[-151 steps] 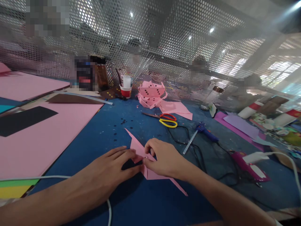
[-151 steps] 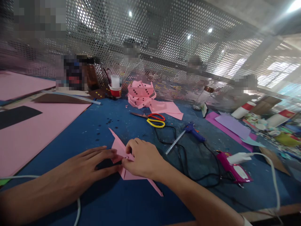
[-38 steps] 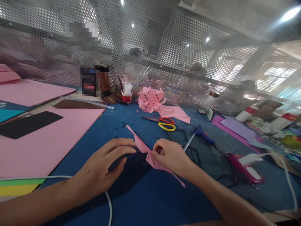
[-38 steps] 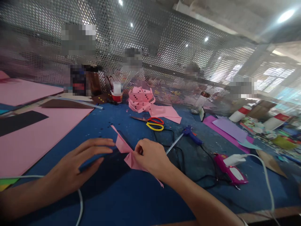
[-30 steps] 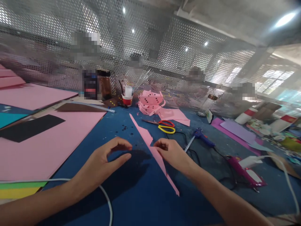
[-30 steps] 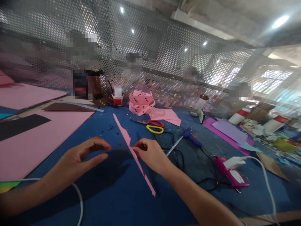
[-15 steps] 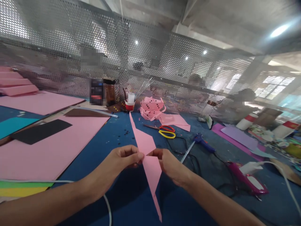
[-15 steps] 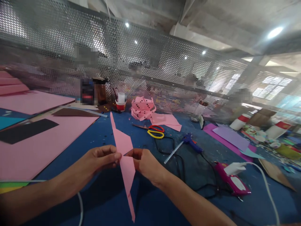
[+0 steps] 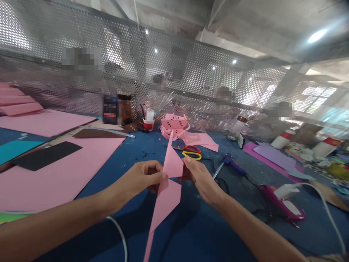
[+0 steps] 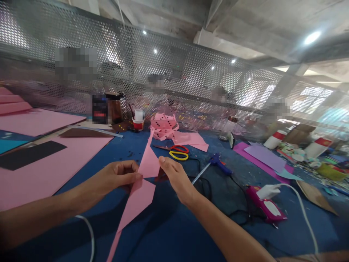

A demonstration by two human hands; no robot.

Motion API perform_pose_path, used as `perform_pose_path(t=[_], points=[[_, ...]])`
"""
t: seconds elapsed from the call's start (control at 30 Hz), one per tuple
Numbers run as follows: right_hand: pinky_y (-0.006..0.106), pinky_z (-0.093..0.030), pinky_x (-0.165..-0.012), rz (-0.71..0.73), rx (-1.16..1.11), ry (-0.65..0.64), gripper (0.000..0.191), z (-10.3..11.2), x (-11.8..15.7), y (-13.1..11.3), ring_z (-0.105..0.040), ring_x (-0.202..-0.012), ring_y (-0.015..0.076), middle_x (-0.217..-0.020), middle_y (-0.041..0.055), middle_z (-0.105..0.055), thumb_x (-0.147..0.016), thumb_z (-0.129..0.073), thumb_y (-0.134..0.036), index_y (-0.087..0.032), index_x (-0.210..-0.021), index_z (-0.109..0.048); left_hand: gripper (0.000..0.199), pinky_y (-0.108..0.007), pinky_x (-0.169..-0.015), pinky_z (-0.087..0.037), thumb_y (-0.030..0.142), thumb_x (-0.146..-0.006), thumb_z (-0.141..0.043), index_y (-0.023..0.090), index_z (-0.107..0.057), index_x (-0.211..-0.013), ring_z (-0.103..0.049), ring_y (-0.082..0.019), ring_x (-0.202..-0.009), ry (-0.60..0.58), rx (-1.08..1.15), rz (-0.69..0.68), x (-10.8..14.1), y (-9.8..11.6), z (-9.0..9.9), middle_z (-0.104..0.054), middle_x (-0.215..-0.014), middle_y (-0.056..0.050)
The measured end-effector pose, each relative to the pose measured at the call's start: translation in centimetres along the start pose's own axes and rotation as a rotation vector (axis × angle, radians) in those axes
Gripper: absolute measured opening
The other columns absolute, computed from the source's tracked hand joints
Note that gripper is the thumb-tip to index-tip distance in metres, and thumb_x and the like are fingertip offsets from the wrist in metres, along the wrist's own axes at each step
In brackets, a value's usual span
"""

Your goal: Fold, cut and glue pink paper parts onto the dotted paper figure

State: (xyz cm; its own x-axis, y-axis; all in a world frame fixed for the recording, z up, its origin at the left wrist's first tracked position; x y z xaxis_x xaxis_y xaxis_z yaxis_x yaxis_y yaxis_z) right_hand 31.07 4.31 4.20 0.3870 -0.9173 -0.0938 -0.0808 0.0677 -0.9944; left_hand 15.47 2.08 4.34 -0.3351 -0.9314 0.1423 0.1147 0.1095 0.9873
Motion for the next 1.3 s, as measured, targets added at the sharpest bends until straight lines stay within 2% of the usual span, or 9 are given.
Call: perform_pose_path(t=[0.1, 0.2, 0.37, 0.5, 0.63, 0.73, 1.07, 1.3], points=[[0.030, -0.047, -0.073, 0.027, 0.024, 0.023, 0.045, 0.2, -0.1, -0.2, -0.055, -0.076, 0.0162, -0.082, 0.0008, -0.060, -0.090, -0.066, -0.064, -0.019, -0.085, -0.064, 0.035, -0.023, -0.052, -0.038, 0.045, -0.066, -0.084, 0.019, -0.061, -0.071, -0.048, -0.012, -0.056, -0.043, -0.110, 0.010, -0.9, -0.6, -0.1, -0.057, -0.060, 0.005], [0.028, -0.045, -0.072, 0.043, 0.075, 0.047, 0.040, 0.5, -0.3, -0.3, -0.055, -0.075, 0.0148, -0.084, 0.0006, -0.062, -0.084, -0.077, -0.056, -0.018, -0.089, -0.067, 0.030, -0.022, -0.053, -0.035, 0.043, -0.070, -0.082, 0.019, -0.064, -0.074, -0.046, -0.011, -0.056, -0.100, -0.154, -0.020, -1.6, -1.0, -0.1, -0.054, -0.060, 0.006], [0.027, -0.043, -0.070, 0.053, 0.090, 0.163, 0.036, 1.8, -0.6, -0.2, -0.054, -0.076, 0.0148, -0.084, 0.0011, -0.063, -0.081, -0.079, -0.051, -0.016, -0.089, -0.070, 0.030, -0.024, -0.060, -0.039, 0.048, -0.075, -0.080, 0.020, -0.071, -0.080, -0.054, -0.014, -0.064, -0.119, -0.154, -0.026, -2.0, -1.3, 0.3, -0.063, -0.070, 0.003], [0.030, -0.047, -0.075, 0.035, 0.031, 0.222, 0.037, 2.9, -0.8, 0.4, -0.058, -0.079, 0.0174, -0.085, 0.0026, -0.066, -0.078, -0.081, -0.049, -0.016, -0.091, -0.071, 0.032, -0.026, -0.065, -0.043, 0.051, -0.075, -0.079, 0.020, -0.074, -0.075, -0.058, -0.016, -0.067, -0.090, -0.163, -0.042, -2.1, -0.9, 1.0, -0.068, -0.072, 0.000], [0.032, -0.049, -0.081, 0.028, 0.031, 0.227, 0.036, 3.2, -0.9, 0.9, -0.060, -0.084, 0.0188, -0.088, 0.0042, -0.068, -0.081, -0.078, -0.049, -0.016, -0.093, -0.072, 0.029, -0.025, -0.060, -0.039, 0.047, -0.071, -0.081, 0.019, -0.074, -0.070, -0.053, -0.015, -0.064, -0.026, -0.169, -0.045, -2.1, -0.6, 1.8, -0.065, -0.069, 0.000], [0.032, -0.049, -0.081, 0.033, 0.046, 0.223, 0.037, 3.1, -1.0, 1.2, -0.060, -0.083, 0.0187, -0.088, 0.0046, -0.069, -0.081, -0.078, -0.050, -0.015, -0.093, -0.073, 0.027, -0.024, -0.059, -0.038, 0.046, -0.071, -0.081, 0.019, -0.073, -0.071, -0.050, -0.013, -0.064, -0.033, -0.128, -0.028, -2.0, -0.6, 2.0, -0.062, -0.069, 0.001], [0.031, -0.048, -0.074, 0.029, 0.090, 0.248, 0.039, 3.4, -1.0, 1.8, -0.058, -0.077, 0.0178, -0.078, 0.0028, -0.064, -0.083, -0.076, -0.055, -0.016, -0.079, -0.071, 0.025, -0.024, -0.059, -0.039, 0.046, -0.068, -0.080, 0.021, -0.075, -0.069, -0.053, -0.016, -0.066, -0.024, -0.190, -0.023, -2.5, -0.7, 2.6, -0.065, -0.070, -0.001], [0.031, -0.047, -0.073, 0.026, 0.125, 0.223, 0.038, 2.7, -0.9, 1.5, -0.058, -0.077, 0.0182, -0.080, 0.0033, -0.066, -0.083, -0.075, -0.054, -0.016, -0.081, -0.073, 0.031, -0.025, -0.059, -0.042, 0.051, -0.069, -0.080, 0.021, -0.077, -0.073, -0.057, -0.018, -0.068, -0.021, -0.206, -0.036, -2.5, -0.7, 2.4, -0.069, -0.074, -0.003]])
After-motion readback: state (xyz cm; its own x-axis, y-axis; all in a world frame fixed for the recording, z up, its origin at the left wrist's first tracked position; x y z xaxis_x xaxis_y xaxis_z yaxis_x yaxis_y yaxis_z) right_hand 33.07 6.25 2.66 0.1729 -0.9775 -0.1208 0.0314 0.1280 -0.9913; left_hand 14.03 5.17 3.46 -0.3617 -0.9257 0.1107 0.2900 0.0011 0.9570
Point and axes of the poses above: each hand's wrist, its own x-axis away from the middle knuckle, its own z-axis out of the back of the hand, y = z × x, the point moved 8 cm from there along -x, towards the middle knuckle
